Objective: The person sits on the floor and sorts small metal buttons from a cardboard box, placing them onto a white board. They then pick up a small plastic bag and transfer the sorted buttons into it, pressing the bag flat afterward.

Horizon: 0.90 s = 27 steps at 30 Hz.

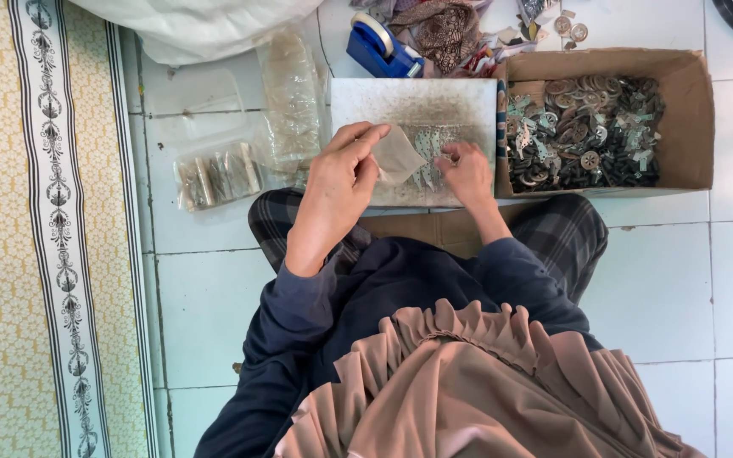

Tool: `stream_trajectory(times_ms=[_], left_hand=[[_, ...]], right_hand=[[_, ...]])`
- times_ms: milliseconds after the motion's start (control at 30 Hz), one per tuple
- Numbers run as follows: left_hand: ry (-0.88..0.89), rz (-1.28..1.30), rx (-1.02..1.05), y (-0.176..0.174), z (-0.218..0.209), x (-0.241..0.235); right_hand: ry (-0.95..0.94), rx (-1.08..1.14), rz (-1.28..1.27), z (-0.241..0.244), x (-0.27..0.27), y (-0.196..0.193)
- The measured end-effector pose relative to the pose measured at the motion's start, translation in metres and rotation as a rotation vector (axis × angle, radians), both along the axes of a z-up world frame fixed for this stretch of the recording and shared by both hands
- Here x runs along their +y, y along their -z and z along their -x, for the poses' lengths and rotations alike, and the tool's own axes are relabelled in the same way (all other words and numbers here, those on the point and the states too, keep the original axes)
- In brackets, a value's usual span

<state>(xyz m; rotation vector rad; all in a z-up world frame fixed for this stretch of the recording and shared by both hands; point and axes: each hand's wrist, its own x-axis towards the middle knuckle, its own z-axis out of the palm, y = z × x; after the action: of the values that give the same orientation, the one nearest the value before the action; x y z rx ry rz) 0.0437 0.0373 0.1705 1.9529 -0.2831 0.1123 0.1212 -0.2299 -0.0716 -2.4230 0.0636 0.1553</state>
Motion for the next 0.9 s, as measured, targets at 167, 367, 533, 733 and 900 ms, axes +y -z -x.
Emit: stream_trajectory(times_ms=[167,367,533,733,900], left_hand=[[-0.036,-0.137,0.030,0.074,-0.028,0.003],[-0.014,-0.089,0.051,0.049,-0.019,-0.004],[-0.014,-0.048,0.037,0.013,-0.009,-0.007],[-0.008,-0.060,0.066,0.071,-0.030,-0.008],[-0.015,-0.004,0.102,0.077,-0.035,-0.011]], right_hand=[[0.012,0.097,0.232,0.014,0.006,0.024],[0.046,0.112,0.281,0.004,0.007,0.061],[0.104,0.211,0.121,-0.002,-0.007,0.049],[0.098,-0.126,-0.852,0.011,0.022,-0.084],[-0.237,-0.348,-0.870,0.028,0.052,-0.183]])
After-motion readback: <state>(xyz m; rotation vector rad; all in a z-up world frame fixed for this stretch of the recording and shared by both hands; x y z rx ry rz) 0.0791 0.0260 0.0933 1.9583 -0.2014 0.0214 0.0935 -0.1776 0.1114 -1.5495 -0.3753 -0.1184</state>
